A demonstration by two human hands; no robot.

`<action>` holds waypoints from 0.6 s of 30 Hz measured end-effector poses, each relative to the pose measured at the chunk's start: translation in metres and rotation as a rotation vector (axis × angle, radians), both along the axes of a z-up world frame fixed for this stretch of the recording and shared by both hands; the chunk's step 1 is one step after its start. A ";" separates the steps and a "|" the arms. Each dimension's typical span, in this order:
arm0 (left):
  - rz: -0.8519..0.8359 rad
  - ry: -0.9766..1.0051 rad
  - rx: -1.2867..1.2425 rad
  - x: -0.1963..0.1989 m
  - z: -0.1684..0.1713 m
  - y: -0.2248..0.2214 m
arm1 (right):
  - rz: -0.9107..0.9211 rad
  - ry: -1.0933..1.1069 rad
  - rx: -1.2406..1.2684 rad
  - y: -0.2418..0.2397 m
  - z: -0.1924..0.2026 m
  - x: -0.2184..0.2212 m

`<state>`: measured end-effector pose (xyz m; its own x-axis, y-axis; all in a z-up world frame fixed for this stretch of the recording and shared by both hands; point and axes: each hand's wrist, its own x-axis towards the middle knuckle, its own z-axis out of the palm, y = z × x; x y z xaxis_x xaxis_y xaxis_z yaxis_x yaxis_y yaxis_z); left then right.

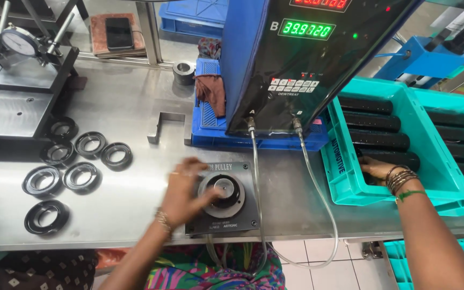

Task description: Inspecting metal bearings using a digital inspection machine at a quality control station.

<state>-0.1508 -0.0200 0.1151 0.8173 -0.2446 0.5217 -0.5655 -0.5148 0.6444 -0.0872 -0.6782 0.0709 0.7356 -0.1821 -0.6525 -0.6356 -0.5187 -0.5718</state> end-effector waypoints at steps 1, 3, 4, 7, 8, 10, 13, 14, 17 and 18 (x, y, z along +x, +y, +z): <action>0.000 0.000 -0.001 -0.005 0.013 -0.013 | 0.000 0.000 -0.001 0.007 0.007 -0.002; -0.085 0.043 0.193 -0.014 0.039 -0.039 | -0.122 0.029 0.166 0.020 0.022 -0.006; -0.082 0.041 0.193 -0.014 0.036 -0.040 | -0.119 0.027 0.167 0.017 0.021 -0.005; -0.130 0.079 0.283 -0.010 0.021 -0.037 | -0.122 0.017 0.197 0.013 0.020 -0.005; -0.189 0.045 0.252 -0.007 0.012 -0.034 | -0.102 0.017 0.172 0.014 0.023 -0.007; -0.240 0.010 0.218 -0.005 0.008 -0.030 | -0.076 0.018 0.145 0.012 0.024 -0.005; -0.223 -0.008 0.235 -0.009 0.019 -0.030 | -0.092 -0.004 0.151 0.001 0.017 -0.006; -0.193 0.012 0.273 -0.008 0.021 -0.030 | -0.123 -0.077 0.157 -0.003 0.016 -0.010; -0.179 0.032 0.294 -0.003 0.016 -0.032 | -0.258 -0.275 0.113 0.034 0.068 -0.037; -0.197 0.036 0.279 -0.002 0.013 -0.033 | -0.368 -0.393 0.065 0.055 0.093 -0.048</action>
<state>-0.1524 -0.0526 0.1280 0.7564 -0.5292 0.3844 -0.6515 -0.5570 0.5151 -0.1352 -0.6233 0.1637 0.8214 -0.4425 -0.3598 -0.5007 -0.2574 -0.8265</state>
